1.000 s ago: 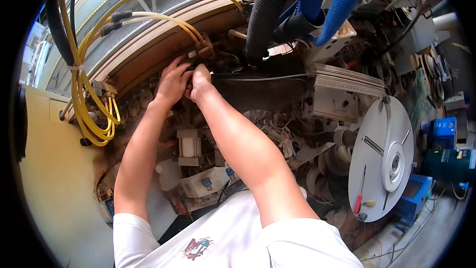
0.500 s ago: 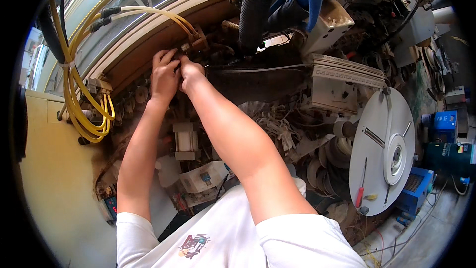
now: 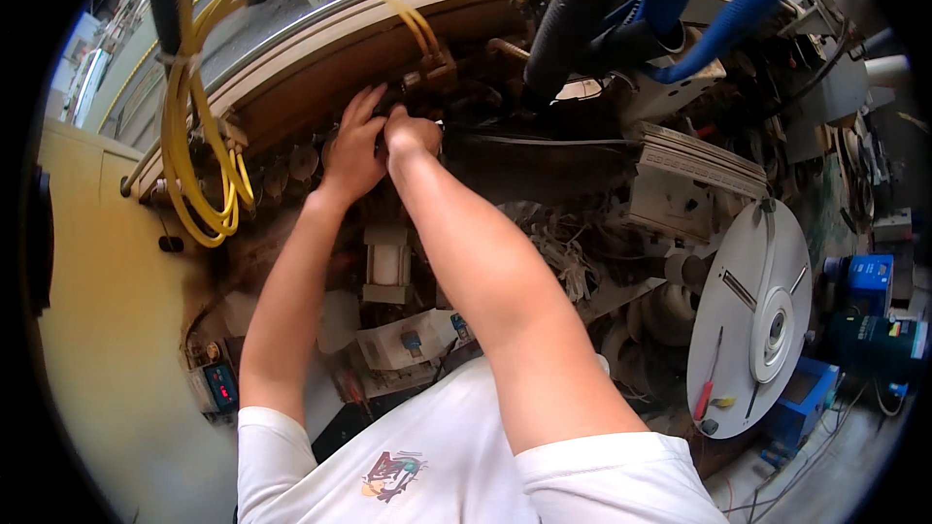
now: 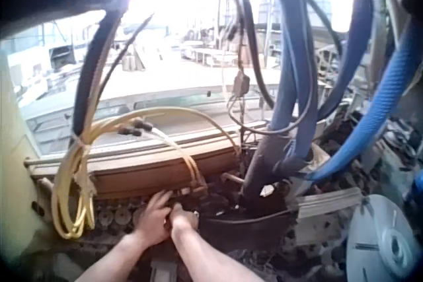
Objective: The person uses pliers to cut and remove zip ties from a complex assembly of wires and hoses on a large machine. They then use a screwdriver to adjust or tighten components within the machinery's internal structure.
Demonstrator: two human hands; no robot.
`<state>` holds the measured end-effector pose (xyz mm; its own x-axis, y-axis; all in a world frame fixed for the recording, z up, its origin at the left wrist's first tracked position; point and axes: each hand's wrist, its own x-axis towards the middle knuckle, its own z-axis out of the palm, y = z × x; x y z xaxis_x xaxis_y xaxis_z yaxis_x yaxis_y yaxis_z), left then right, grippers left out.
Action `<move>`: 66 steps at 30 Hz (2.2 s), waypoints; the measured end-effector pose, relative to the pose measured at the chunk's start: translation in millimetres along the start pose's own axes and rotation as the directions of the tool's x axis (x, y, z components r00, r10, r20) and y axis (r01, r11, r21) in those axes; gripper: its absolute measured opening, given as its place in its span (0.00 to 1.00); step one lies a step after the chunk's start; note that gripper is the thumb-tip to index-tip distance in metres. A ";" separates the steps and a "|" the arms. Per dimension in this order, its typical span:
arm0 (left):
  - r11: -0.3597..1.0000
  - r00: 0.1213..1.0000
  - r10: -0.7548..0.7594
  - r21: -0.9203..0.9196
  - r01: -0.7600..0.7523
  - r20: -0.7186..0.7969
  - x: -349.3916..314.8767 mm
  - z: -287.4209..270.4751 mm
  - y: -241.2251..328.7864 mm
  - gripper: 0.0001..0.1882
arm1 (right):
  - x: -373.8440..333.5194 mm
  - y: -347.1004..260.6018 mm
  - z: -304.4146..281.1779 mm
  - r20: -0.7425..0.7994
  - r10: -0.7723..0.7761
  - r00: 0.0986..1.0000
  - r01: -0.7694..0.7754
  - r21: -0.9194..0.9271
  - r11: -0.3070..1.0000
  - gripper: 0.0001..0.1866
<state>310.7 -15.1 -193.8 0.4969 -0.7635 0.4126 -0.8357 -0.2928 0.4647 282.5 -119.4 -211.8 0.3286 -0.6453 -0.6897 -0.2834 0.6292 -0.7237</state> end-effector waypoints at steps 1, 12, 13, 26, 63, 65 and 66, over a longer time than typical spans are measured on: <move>1.000 0.998 -0.016 -0.010 0.016 -0.055 -7.1 0.1 -4.5 0.12 | -11.7 0.7 2.4 0.035 0.029 0.999 -0.030 0.030 0.999 0.25; 0.998 0.974 -0.054 0.013 0.058 -0.220 -25.8 7.0 2.7 0.04 | -11.6 6.6 -15.3 0.261 0.016 0.965 -0.016 -0.004 1.000 0.19; 0.999 0.968 -0.041 0.020 0.047 -0.247 -30.0 5.5 2.8 0.05 | -21.0 6.0 -16.9 0.286 -0.003 0.958 0.007 -0.011 1.000 0.20; 0.958 0.913 -0.253 -0.217 0.190 -0.320 -84.3 -14.7 68.9 0.09 | -111.7 -11.4 -111.9 0.433 0.101 0.896 -0.015 -0.197 0.980 0.16; 0.686 0.969 -0.019 -0.701 0.193 0.248 -47.5 -84.2 314.1 0.14 | -198.2 -9.0 -457.4 0.682 -0.710 0.175 0.984 -0.142 0.106 0.18; 0.721 0.970 -0.004 -0.672 0.170 0.242 -46.5 -89.2 320.2 0.13 | -197.5 -11.2 -462.4 0.697 -0.698 0.161 0.987 -0.126 0.101 0.19; 0.700 0.970 0.011 -0.695 0.165 0.241 -46.0 -88.3 320.3 0.13 | -196.6 -12.5 -465.2 0.700 -0.697 0.156 0.988 -0.123 0.098 0.19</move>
<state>40.8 -22.9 5.2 0.4167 -0.8828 0.2167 -0.3408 0.0693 0.9376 -197.6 -201.9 -78.2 0.8796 -0.2355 0.4133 0.1864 -0.6289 -0.7548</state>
